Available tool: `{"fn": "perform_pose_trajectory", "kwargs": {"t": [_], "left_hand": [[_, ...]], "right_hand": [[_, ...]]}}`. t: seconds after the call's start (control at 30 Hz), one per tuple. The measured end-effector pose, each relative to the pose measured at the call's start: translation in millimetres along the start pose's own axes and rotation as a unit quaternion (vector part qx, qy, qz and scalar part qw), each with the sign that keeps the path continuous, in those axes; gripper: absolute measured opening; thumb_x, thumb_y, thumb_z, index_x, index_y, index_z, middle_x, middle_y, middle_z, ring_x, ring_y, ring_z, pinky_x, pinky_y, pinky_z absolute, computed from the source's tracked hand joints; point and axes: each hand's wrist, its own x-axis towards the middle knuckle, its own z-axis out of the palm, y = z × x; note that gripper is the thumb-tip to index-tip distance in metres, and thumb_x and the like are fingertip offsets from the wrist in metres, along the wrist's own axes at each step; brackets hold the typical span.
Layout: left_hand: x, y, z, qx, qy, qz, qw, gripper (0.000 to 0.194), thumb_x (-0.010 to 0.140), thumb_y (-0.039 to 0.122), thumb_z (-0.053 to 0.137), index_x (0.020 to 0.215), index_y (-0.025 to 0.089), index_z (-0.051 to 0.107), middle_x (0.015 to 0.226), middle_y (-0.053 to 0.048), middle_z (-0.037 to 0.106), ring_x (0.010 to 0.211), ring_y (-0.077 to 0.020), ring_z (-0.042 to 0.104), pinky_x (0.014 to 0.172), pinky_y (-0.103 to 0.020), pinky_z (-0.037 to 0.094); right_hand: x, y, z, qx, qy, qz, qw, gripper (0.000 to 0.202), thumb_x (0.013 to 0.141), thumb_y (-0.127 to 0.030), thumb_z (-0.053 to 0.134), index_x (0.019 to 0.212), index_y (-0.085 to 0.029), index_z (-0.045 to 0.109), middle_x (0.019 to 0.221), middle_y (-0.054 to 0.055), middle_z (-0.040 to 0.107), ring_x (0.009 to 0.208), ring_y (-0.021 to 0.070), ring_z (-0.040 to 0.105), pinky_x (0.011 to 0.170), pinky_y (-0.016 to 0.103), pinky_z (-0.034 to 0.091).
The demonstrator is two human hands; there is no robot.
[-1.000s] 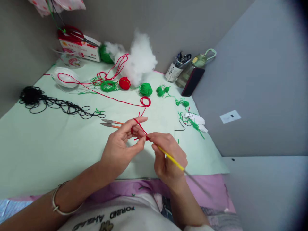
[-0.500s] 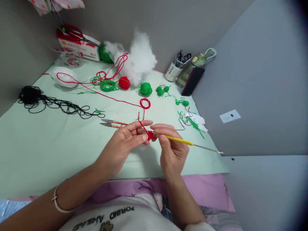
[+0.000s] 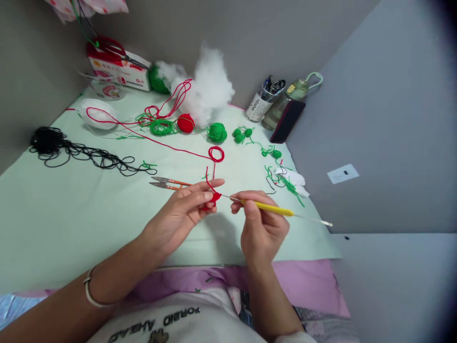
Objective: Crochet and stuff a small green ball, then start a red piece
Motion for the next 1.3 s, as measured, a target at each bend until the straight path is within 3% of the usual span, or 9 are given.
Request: {"fn": "perform_pose_trajectory", "kwargs": {"t": [0.13, 0.33, 0.43, 0.57, 0.7, 0.8, 0.93, 1.03, 1.3], "left_hand": [[-3.1, 0.9, 1.2, 0.051, -0.022, 0.024, 0.998, 0.026, 0.084, 0.02, 0.079, 0.11, 0.022, 0.083, 0.085, -0.001, 0.073, 0.076, -0.0092, 0.063, 0.079, -0.021, 0.053], [-5.8, -1.3, 3.0, 0.111, 0.003, 0.064, 0.992, 0.027, 0.084, 0.025, 0.082, 0.111, 0.026, 0.082, 0.091, 0.0, 0.076, 0.082, -0.0113, 0.064, 0.086, -0.025, 0.051], [-5.2, -2.9, 3.1, 0.097, 0.019, 0.068, 0.993, 0.032, 0.082, 0.024, 0.084, 0.114, 0.026, 0.081, 0.082, 0.002, 0.071, 0.078, -0.009, 0.061, 0.082, -0.022, 0.05], [-2.7, -5.4, -0.6, 0.014, 0.003, 0.013, 1.0, 0.025, 0.084, 0.024, 0.082, 0.109, 0.022, 0.083, 0.098, -0.002, 0.074, 0.086, -0.0092, 0.063, 0.082, -0.019, 0.052], [-0.8, -0.8, -5.3, -0.008, 0.006, -0.009, 1.0, 0.019, 0.082, 0.019, 0.082, 0.101, 0.017, 0.084, 0.095, -0.003, 0.072, 0.075, -0.0071, 0.061, 0.076, -0.018, 0.053], [-2.3, 2.6, -2.6, 0.046, 0.01, 0.028, 0.999, 0.029, 0.082, 0.019, 0.083, 0.11, 0.021, 0.082, 0.085, 0.0, 0.07, 0.074, -0.0082, 0.061, 0.076, -0.02, 0.052], [-6.7, -0.5, 4.6, 0.105, 0.012, 0.088, 0.99, 0.048, 0.08, 0.018, 0.085, 0.126, 0.025, 0.075, 0.08, 0.003, 0.071, 0.08, -0.0106, 0.062, 0.085, -0.024, 0.049], [-8.5, -3.1, 5.1, 0.09, 0.0, 0.057, 0.994, 0.049, 0.082, 0.021, 0.084, 0.13, 0.023, 0.072, 0.089, 0.0, 0.075, 0.084, -0.0129, 0.065, 0.088, -0.027, 0.049], [-4.4, 2.7, 2.8, 0.091, -0.009, 0.033, 0.995, 0.04, 0.081, 0.02, 0.085, 0.12, 0.024, 0.078, 0.087, 0.002, 0.07, 0.079, -0.0107, 0.063, 0.084, -0.025, 0.049]], "right_hand": [[2.5, -2.4, 2.5, 0.099, -0.008, 0.093, 0.991, 0.014, 0.098, -0.022, 0.065, 0.097, -0.025, 0.078, 0.089, 0.001, 0.075, 0.068, 0.0124, 0.069, 0.062, 0.028, 0.058], [0.8, -2.2, 7.9, 0.031, -0.008, 0.059, 0.998, 0.017, 0.099, -0.02, 0.063, 0.101, -0.026, 0.078, 0.09, 0.001, 0.076, 0.07, 0.0129, 0.07, 0.065, 0.029, 0.059], [-3.0, -0.2, 7.0, -0.06, -0.036, -0.015, 0.997, 0.022, 0.098, -0.014, 0.062, 0.106, -0.028, 0.078, 0.095, 0.003, 0.076, 0.081, 0.0157, 0.072, 0.07, 0.031, 0.062], [-6.1, 5.9, 3.9, -0.197, -0.078, -0.177, 0.961, 0.035, 0.094, -0.008, 0.065, 0.119, -0.029, 0.076, 0.113, 0.007, 0.075, 0.1, 0.0208, 0.073, 0.083, 0.035, 0.063], [1.3, 4.0, 0.2, -0.058, -0.023, -0.035, 0.997, 0.022, 0.099, -0.013, 0.06, 0.107, -0.025, 0.077, 0.094, 0.004, 0.075, 0.075, 0.0143, 0.071, 0.066, 0.029, 0.061], [5.9, -0.2, 0.3, 0.03, 0.002, 0.054, 0.998, 0.018, 0.102, -0.023, 0.058, 0.097, -0.023, 0.075, 0.085, 0.002, 0.072, 0.063, 0.0122, 0.067, 0.056, 0.027, 0.057], [0.0, 1.6, 6.8, -0.117, -0.029, -0.081, 0.989, 0.019, 0.097, -0.016, 0.064, 0.106, -0.027, 0.077, 0.096, 0.006, 0.076, 0.086, 0.0192, 0.074, 0.072, 0.035, 0.062], [-5.5, 4.3, 11.1, -0.183, -0.005, -0.182, 0.966, 0.034, 0.094, -0.008, 0.066, 0.116, -0.031, 0.076, 0.109, 0.007, 0.078, 0.094, 0.0206, 0.075, 0.077, 0.037, 0.063], [6.8, 3.2, 1.4, 0.032, -0.02, 0.067, 0.997, 0.014, 0.1, -0.028, 0.062, 0.097, -0.022, 0.074, 0.091, 0.006, 0.079, 0.081, 0.0176, 0.074, 0.071, 0.033, 0.063]]}}
